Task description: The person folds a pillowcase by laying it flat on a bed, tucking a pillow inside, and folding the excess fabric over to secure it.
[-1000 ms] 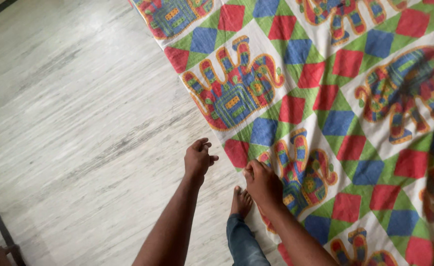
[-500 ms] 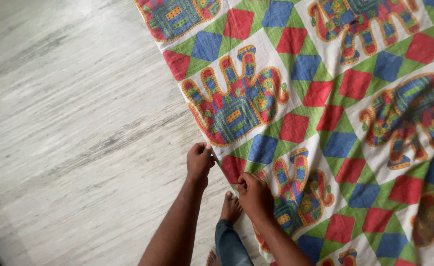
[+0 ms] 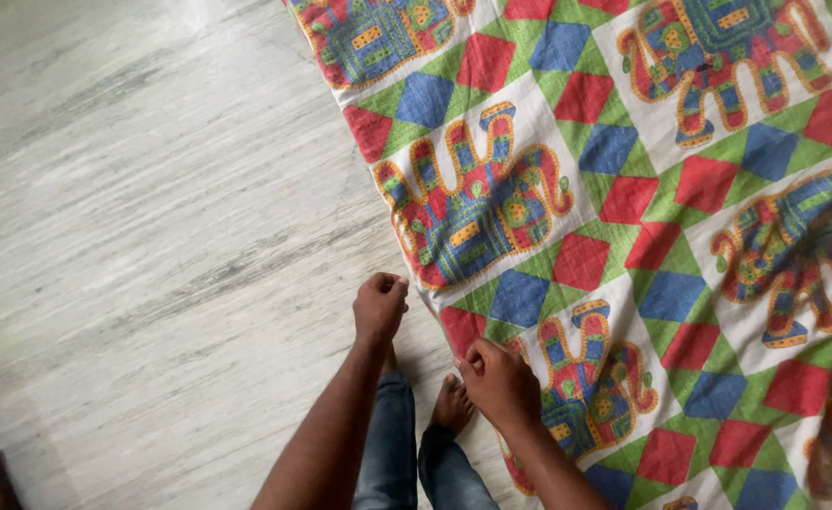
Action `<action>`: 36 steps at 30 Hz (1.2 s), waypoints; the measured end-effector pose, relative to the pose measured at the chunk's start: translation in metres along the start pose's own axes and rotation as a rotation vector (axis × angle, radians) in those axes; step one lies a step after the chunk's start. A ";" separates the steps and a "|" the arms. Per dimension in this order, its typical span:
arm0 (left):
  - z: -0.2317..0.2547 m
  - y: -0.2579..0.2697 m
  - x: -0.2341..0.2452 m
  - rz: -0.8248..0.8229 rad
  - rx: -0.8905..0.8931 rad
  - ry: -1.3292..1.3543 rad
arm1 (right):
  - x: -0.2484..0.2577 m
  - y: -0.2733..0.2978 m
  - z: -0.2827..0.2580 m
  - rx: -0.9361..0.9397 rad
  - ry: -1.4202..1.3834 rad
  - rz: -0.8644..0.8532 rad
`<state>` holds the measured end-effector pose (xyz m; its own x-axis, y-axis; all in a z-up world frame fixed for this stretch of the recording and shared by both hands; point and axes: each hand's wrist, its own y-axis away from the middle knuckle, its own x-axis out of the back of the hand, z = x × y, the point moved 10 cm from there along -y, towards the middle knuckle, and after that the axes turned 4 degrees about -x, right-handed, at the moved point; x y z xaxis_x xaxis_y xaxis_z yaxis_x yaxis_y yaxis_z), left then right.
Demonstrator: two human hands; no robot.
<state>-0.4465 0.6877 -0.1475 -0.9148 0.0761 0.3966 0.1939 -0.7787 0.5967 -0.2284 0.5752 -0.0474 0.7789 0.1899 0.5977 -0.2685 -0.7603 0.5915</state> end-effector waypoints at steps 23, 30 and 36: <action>0.149 -0.149 0.035 -0.100 -0.100 0.207 | 0.024 -0.129 -0.166 0.275 -0.008 0.230; 0.160 -0.175 0.040 -0.146 -0.199 0.155 | 0.008 -0.161 -0.185 0.127 0.032 0.168; 0.155 -0.185 0.053 -0.189 -0.155 -0.010 | 0.007 -0.171 -0.193 0.052 0.095 0.134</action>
<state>-0.4762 0.9321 -0.1283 -0.9260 0.2353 0.2953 -0.0381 -0.8364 0.5468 -0.2867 0.8259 -0.0400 0.6804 0.1404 0.7193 -0.3347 -0.8136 0.4754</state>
